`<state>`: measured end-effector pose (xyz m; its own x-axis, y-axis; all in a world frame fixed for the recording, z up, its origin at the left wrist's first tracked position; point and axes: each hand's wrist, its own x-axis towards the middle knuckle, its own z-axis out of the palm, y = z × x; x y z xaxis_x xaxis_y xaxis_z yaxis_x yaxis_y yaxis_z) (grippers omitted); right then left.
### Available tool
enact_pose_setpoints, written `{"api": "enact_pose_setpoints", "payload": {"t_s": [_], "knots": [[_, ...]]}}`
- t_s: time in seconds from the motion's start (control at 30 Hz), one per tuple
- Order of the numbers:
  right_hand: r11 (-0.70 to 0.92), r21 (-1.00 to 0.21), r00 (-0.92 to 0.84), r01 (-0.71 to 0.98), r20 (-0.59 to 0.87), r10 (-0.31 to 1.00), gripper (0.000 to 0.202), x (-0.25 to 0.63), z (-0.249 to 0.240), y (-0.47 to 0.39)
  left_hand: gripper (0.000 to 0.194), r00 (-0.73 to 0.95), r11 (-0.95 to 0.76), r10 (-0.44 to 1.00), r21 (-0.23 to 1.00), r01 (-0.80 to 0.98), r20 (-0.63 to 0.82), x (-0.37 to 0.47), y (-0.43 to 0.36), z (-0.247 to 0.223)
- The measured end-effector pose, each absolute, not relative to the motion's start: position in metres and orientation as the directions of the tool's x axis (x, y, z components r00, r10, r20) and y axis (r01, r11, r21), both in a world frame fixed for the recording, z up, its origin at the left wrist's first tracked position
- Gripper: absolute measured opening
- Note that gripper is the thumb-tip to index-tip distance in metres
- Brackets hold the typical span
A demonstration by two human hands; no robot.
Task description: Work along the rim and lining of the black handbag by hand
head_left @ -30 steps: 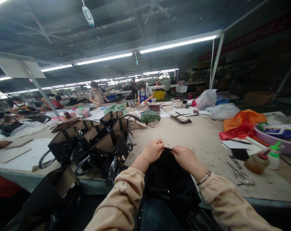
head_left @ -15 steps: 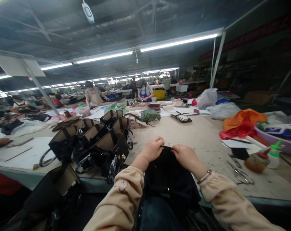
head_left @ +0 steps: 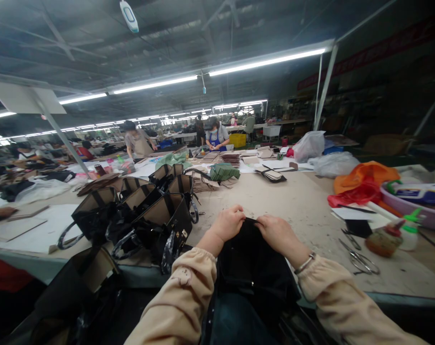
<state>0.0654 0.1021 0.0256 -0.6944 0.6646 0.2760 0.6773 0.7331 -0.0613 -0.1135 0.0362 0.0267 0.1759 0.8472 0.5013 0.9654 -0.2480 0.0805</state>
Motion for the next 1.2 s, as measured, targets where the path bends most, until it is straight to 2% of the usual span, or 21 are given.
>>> {"api": "enact_pose_setpoints", "payload": {"t_s": [0.3,0.8,1.03,1.2], "knots": [[0.733,-0.067,-0.693,0.677,0.277,0.665,0.021,0.0636,0.0241,0.1025,0.016,0.247,-0.268,0.854,-0.018,0.963,0.457,-0.1124,0.0327,0.0321],[0.726,-0.074,-0.687,0.683,0.271,0.674,0.020,0.0644,0.0254,0.1022,0.012,0.219,-0.237,0.854,-0.022,0.971,0.472,-0.1115,0.0329,0.0313],[0.722,-0.068,-0.683,0.688,0.275,0.677,0.019,0.0665,0.0246,0.1022,0.013,0.262,-0.265,0.840,-0.062,0.962,0.476,-0.1066,0.0338,0.0358],[0.715,-0.063,-0.679,0.696,0.267,0.684,0.018,0.0671,0.0244,0.1019,0.012,0.268,-0.266,0.860,-0.066,0.962,0.433,-0.1069,0.0335,0.0345]]}}
